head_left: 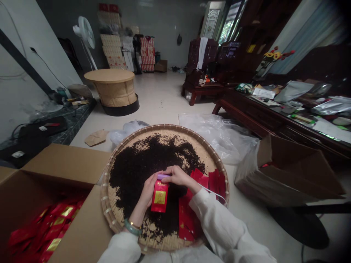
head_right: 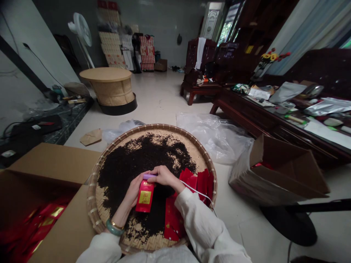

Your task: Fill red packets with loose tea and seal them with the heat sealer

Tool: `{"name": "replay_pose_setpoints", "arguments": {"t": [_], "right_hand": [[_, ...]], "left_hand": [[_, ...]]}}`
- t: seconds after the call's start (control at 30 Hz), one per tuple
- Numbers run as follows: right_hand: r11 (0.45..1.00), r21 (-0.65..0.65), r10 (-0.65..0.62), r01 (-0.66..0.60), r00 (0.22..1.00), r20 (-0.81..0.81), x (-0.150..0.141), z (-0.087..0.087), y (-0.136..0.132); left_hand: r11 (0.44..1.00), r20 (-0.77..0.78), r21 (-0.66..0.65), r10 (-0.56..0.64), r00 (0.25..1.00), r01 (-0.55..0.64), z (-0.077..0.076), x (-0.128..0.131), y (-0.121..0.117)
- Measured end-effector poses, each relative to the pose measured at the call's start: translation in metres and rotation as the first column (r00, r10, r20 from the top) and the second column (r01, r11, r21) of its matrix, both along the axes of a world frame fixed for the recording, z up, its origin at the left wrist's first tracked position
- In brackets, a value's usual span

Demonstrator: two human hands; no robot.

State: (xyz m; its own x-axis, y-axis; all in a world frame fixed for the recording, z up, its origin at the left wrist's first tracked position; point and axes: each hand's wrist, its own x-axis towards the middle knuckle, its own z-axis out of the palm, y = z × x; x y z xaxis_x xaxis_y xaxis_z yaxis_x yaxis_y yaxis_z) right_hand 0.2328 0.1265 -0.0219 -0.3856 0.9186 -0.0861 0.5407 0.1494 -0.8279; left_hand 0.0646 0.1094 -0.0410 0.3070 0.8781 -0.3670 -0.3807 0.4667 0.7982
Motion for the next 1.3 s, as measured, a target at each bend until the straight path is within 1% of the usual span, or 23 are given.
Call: {"name": "replay_pose_setpoints", "arguments": {"t": [0.23,1.03,1.3], "right_hand": [[1.0,-0.009,-0.025,0.025,1.0,-0.006,0.0001,-0.0006,-0.0013],[1.0,-0.008,-0.022,0.022,1.0,-0.009,-0.0007,-0.0006,-0.0016],[0.999,-0.015,-0.028,0.028,1.0,-0.01,-0.0022,0.0001,-0.0021]], "left_hand": [[1.0,-0.004,0.009,0.002,1.0,-0.002,0.0008,0.0,-0.0004],[1.0,0.01,0.001,0.002,1.0,-0.002,-0.0007,-0.0005,-0.0009],[1.0,0.019,0.007,0.007,1.0,-0.007,-0.0033,-0.0011,-0.0003]]}}
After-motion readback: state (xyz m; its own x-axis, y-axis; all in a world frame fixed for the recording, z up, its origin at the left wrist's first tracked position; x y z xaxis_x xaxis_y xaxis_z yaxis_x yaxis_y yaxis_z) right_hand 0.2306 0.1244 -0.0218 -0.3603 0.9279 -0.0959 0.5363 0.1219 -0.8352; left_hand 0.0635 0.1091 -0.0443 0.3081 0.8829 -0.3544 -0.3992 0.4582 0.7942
